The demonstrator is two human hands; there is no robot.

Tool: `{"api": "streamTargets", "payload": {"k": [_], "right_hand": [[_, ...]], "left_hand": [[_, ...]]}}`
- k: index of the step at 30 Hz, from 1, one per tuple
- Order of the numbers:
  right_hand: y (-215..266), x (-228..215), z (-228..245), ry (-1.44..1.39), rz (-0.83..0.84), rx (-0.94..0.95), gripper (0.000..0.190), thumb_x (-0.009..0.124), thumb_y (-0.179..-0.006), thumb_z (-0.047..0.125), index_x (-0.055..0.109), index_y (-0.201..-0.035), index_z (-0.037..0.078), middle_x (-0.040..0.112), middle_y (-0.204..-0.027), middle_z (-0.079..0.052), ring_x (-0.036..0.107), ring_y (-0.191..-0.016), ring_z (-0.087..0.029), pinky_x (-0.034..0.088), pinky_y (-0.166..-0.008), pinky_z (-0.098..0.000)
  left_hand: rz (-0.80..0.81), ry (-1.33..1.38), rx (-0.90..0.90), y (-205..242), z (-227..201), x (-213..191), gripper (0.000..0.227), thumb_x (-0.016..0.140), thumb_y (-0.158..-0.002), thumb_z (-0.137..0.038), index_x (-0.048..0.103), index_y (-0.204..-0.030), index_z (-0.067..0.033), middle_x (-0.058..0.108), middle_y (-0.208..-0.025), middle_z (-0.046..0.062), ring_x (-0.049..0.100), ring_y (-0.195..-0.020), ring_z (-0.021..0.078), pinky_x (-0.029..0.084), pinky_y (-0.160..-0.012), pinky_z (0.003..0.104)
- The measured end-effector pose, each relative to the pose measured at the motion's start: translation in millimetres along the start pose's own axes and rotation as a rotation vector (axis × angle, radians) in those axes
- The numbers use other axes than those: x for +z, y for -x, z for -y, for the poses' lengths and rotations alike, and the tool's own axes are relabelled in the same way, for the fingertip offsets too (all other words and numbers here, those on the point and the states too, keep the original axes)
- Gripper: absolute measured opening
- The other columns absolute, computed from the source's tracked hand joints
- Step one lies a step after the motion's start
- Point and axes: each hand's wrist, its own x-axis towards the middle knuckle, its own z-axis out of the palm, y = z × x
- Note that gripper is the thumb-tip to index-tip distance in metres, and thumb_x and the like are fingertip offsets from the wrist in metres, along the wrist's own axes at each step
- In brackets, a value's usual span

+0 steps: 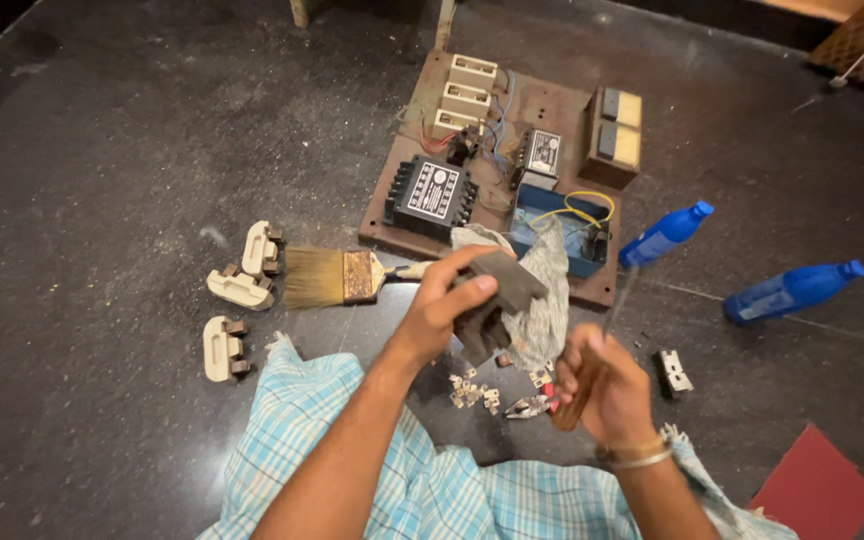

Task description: The person brushes dust off an electrical relay, wipes its internal surfaces with a cloth, and uses a screwdriver to clean hard-to-reach areas of the component.

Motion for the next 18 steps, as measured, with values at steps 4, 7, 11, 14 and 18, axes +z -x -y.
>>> {"api": "streamTargets", "payload": {"k": [4,7,11,14,18], "right_hand": [[-29,19,-8,0.373,-0.433,0.151,0.008,0.065,-0.090,0.020,0.066,-0.096,0.014,0.056,-0.062,0.001,0.047,-0.046,-0.013,0.043,-0.040,-0.0304],[-31,0,-3,0.383,-0.577,-0.039,0.024,0.075,-0.094,0.015,0.052,-0.090,0.009,0.051,-0.065,-0.001,0.051,-0.050,-0.017,0.043,-0.043,-0.0325],[-5,-37,25,0.116,-0.447,-0.295,0.011,0.066,-0.102,0.015,0.056,-0.105,0.012,0.063,-0.081,-0.003,0.061,-0.064,-0.016,0.048,-0.053,-0.0330],[19,-50,40,0.004,-0.369,-0.378,0.011,0.060,-0.101,0.016,0.058,-0.112,0.012,0.068,-0.093,-0.007,0.065,-0.072,-0.021,0.050,-0.058,-0.0377],[32,-61,55,-0.049,-0.215,-0.481,0.007,0.058,-0.106,0.015,0.056,-0.108,0.009,0.067,-0.096,-0.011,0.064,-0.078,-0.025,0.049,-0.064,-0.0402]], "left_hand": [[0.100,-0.125,-0.130,0,10,-4,0.048,0.069,-0.091,-0.033,0.068,-0.124,0.0020,0.070,-0.111,0.007,0.064,-0.103,0.0134,0.051,-0.093,0.027],[-0.118,-0.170,-0.269,-2,23,-15,0.043,0.073,-0.089,-0.034,0.073,-0.113,0.0016,0.070,-0.095,0.005,0.061,-0.085,0.0135,0.048,-0.076,0.030],[-0.521,-0.454,-0.437,-6,35,-45,0.045,0.075,-0.082,-0.045,0.079,-0.087,-0.0006,0.071,-0.073,0.004,0.062,-0.064,0.0140,0.049,-0.058,0.034],[-0.449,-0.746,-0.648,-7,55,-58,0.051,0.075,-0.077,-0.052,0.077,-0.084,-0.0015,0.074,-0.072,0.013,0.070,-0.066,0.0214,0.053,-0.064,0.035],[-0.394,-0.886,-0.623,-2,89,-60,0.058,0.076,-0.074,-0.059,0.078,-0.088,-0.0026,0.078,-0.080,0.015,0.074,-0.075,0.0250,0.055,-0.071,0.036]]}}
